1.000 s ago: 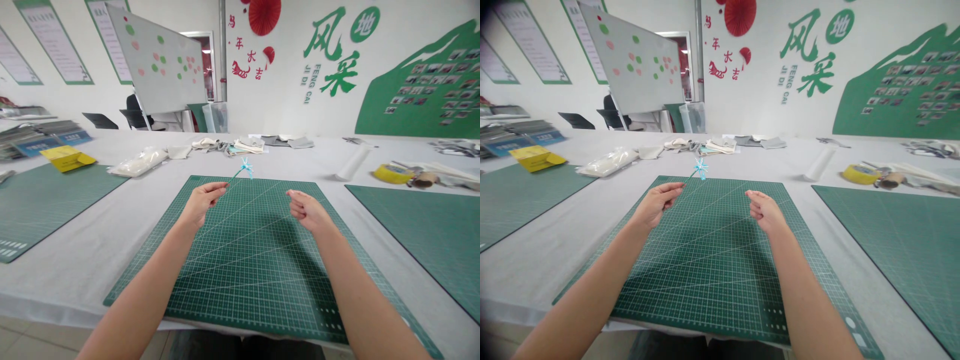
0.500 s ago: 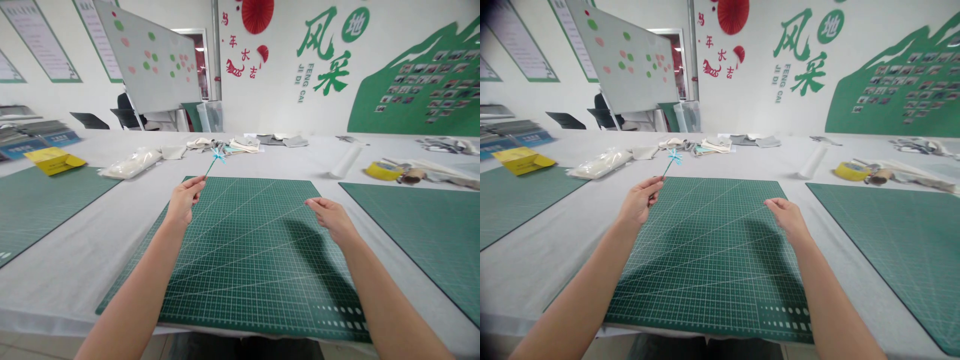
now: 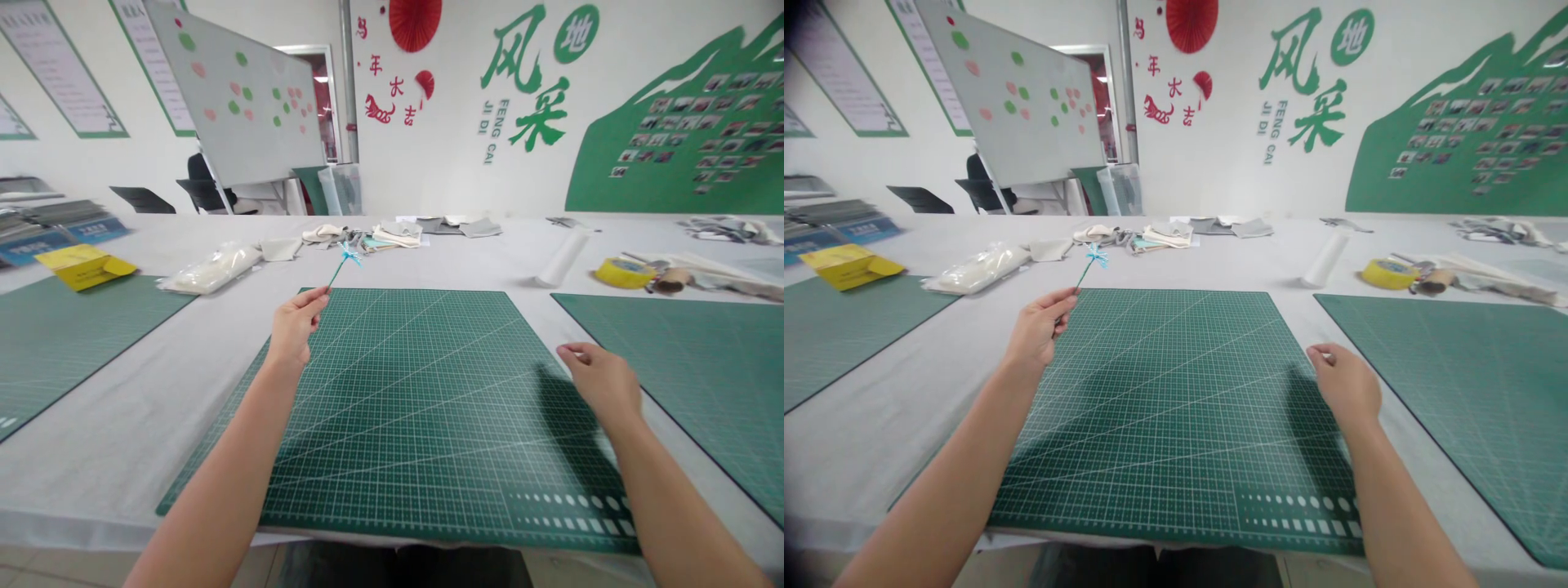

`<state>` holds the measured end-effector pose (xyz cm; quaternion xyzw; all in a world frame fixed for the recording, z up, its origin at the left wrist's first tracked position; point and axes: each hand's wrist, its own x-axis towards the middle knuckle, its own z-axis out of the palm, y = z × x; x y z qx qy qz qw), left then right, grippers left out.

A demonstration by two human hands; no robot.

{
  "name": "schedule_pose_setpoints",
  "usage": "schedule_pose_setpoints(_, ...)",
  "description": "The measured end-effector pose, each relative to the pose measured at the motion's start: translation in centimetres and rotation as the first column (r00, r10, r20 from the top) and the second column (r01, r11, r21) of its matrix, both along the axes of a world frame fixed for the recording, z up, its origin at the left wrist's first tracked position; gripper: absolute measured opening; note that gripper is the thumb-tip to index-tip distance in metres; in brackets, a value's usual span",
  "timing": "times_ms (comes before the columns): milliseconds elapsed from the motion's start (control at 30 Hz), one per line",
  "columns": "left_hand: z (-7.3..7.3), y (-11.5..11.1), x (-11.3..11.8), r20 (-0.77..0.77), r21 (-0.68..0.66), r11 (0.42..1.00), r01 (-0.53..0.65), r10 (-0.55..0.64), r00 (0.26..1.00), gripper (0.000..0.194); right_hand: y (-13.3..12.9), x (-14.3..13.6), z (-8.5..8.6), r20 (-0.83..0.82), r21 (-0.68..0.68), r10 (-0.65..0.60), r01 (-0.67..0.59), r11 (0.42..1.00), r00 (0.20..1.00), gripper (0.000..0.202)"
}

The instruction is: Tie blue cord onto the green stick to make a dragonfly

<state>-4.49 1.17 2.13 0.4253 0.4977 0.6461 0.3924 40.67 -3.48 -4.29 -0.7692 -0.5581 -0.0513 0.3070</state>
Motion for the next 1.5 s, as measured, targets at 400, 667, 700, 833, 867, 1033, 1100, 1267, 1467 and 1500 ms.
schedule_pose_setpoints(400, 0.0, -2.5, 4.3, -0.490, 0.130, 0.970, 0.206, -0.118, 0.864, 0.020, 0.6, -17.8, 5.2, -0.421, 0.116, 0.660, -0.685, 0.719, 0.622, 0.036)
schedule_pose_setpoints(667, -0.5, -3.1, 5.7, -0.466, 0.092, 0.948, 0.303, -0.228, 0.855, 0.019, 1.9, -24.2, 3.4, -0.649, 0.265, 0.665, -0.709, 0.653, 0.370, 0.045)
schedule_pose_setpoints(700, -0.5, -3.1, 5.8, -0.458, 0.088, 0.947, 0.309, -0.237, 0.857, 0.019, 1.9, -24.2, 3.5, -0.648, 0.317, 0.685, -0.699, 0.641, 0.333, 0.040)
schedule_pose_setpoints(833, -0.7, -3.2, 6.1, -0.474, 0.066, 0.946, 0.318, -0.251, 0.844, 0.017, 1.3, -24.1, 3.7, -0.735, 0.488, 0.674, -0.633, 0.601, 0.073, 0.035)
schedule_pose_setpoints(867, -0.8, -3.2, 6.2, -0.484, 0.062, 0.946, 0.318, -0.250, 0.839, 0.017, 1.2, -24.1, 3.7, -0.755, 0.512, 0.655, -0.619, 0.595, 0.005, 0.035)
schedule_pose_setpoints(1033, -1.0, -3.3, 6.5, -0.536, 0.079, 0.947, 0.312, -0.224, 0.814, 0.019, 0.8, -24.2, 3.3, -0.774, 0.478, 0.632, -0.614, 0.628, 0.043, 0.025)
schedule_pose_setpoints(1100, -1.1, -3.3, 6.6, -0.554, 0.087, 0.951, 0.298, -0.202, 0.808, 0.020, 0.8, -24.1, 3.1, -0.757, 0.436, 0.633, -0.597, 0.673, 0.161, 0.023)
schedule_pose_setpoints(1267, -1.3, -3.4, 6.8, -0.565, 0.075, 0.961, 0.267, -0.180, 0.805, 0.017, 0.8, -23.8, 2.6, -0.706, 0.408, 0.634, -0.551, 0.728, 0.315, 0.018)
schedule_pose_setpoints(1467, -1.4, -3.5, 7.1, -0.549, 0.057, 0.965, 0.256, -0.183, 0.816, 0.018, 0.9, -24.1, 2.3, -0.755, 0.420, 0.599, -0.503, 0.755, 0.268, 0.017)
schedule_pose_setpoints(1500, -1.4, -3.5, 7.1, -0.544, 0.053, 0.966, 0.253, -0.184, 0.818, 0.018, 0.9, -24.2, 2.3, -0.766, 0.428, 0.592, -0.487, 0.762, 0.253, 0.017)
